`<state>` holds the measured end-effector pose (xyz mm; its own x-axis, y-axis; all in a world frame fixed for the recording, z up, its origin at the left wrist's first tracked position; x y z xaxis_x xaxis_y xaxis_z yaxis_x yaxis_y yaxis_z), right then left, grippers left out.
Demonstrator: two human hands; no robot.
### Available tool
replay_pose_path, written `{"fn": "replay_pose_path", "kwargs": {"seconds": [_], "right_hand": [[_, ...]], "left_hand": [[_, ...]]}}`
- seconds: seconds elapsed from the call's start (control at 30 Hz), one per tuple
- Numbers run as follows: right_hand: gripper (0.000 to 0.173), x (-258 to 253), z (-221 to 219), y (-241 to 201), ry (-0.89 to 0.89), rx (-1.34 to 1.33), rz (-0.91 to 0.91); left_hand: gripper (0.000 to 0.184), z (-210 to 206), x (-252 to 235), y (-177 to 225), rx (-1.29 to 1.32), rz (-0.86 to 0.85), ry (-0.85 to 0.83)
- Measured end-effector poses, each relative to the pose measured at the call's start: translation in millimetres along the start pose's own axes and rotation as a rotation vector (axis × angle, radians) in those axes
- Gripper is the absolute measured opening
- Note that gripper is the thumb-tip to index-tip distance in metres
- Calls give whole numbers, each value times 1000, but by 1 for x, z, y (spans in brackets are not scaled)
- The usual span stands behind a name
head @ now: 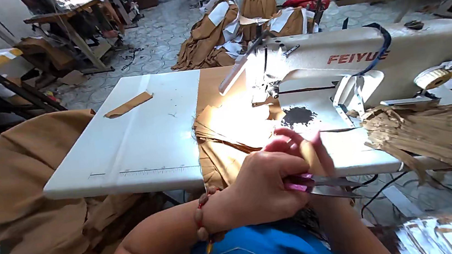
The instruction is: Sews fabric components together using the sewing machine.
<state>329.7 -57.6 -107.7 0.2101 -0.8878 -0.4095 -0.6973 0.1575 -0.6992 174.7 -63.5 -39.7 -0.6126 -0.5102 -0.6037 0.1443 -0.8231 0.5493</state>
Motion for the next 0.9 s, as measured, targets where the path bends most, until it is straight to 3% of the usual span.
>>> {"fn": "replay_pose_path", "kwargs": {"seconds": [0.07, 0.17, 0.2, 0.27, 0.37, 0.4, 0.5, 0.57, 0.63, 0.73, 0.83, 0.9], "right_hand": [[32, 16, -8, 21, -112, -16, -175], [53, 24, 3, 31, -497, 12, -381], [44, 24, 9, 21, -509, 85, -340], [20, 20, 20, -5, -359, 233, -196], [20, 8, 27, -34, 163, 408, -170], [18, 1, 31, -37, 261, 493, -184], [15, -17, 46, -21, 378, 649, -197], [21, -22, 51, -8, 429, 670, -189], [22, -24, 49, -5, 455, 625, -174], [24, -23, 43, -5, 482, 569, -142], [24, -23, 40, -8, 462, 565, -119], [24, -24, 36, -10, 456, 554, -113]], "left_hand": [[9, 24, -11, 15, 97, -71, 87], [6, 66, -13, 18, 67, -41, 321], [8, 77, -8, 12, 44, 14, 399], [15, 92, -3, -7, 72, 197, 547], [18, 101, -11, -58, 100, 487, 658], [15, 102, -15, -84, 70, 562, 685], [17, 98, -4, -157, -250, 831, 551], [45, 96, 10, -175, -412, 932, 382], [56, 86, 16, -158, -559, 842, 333], [39, 69, 11, -105, -725, 508, 209], [19, 49, 2, -84, -900, 79, 86], [18, 36, -3, -74, -966, -86, 16]]}}
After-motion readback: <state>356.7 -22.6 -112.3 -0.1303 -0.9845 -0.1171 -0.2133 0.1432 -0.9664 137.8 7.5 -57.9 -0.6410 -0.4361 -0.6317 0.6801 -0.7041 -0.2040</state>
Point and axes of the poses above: each hand's wrist, its own x-axis away from the middle knuckle, its own z-axis out of the back of the hand, y = z × x, the point moved 1 cm from there along -x, towards the middle knuckle, and after that the axes turned 11 degrees about -x, right-handed, at the moved point
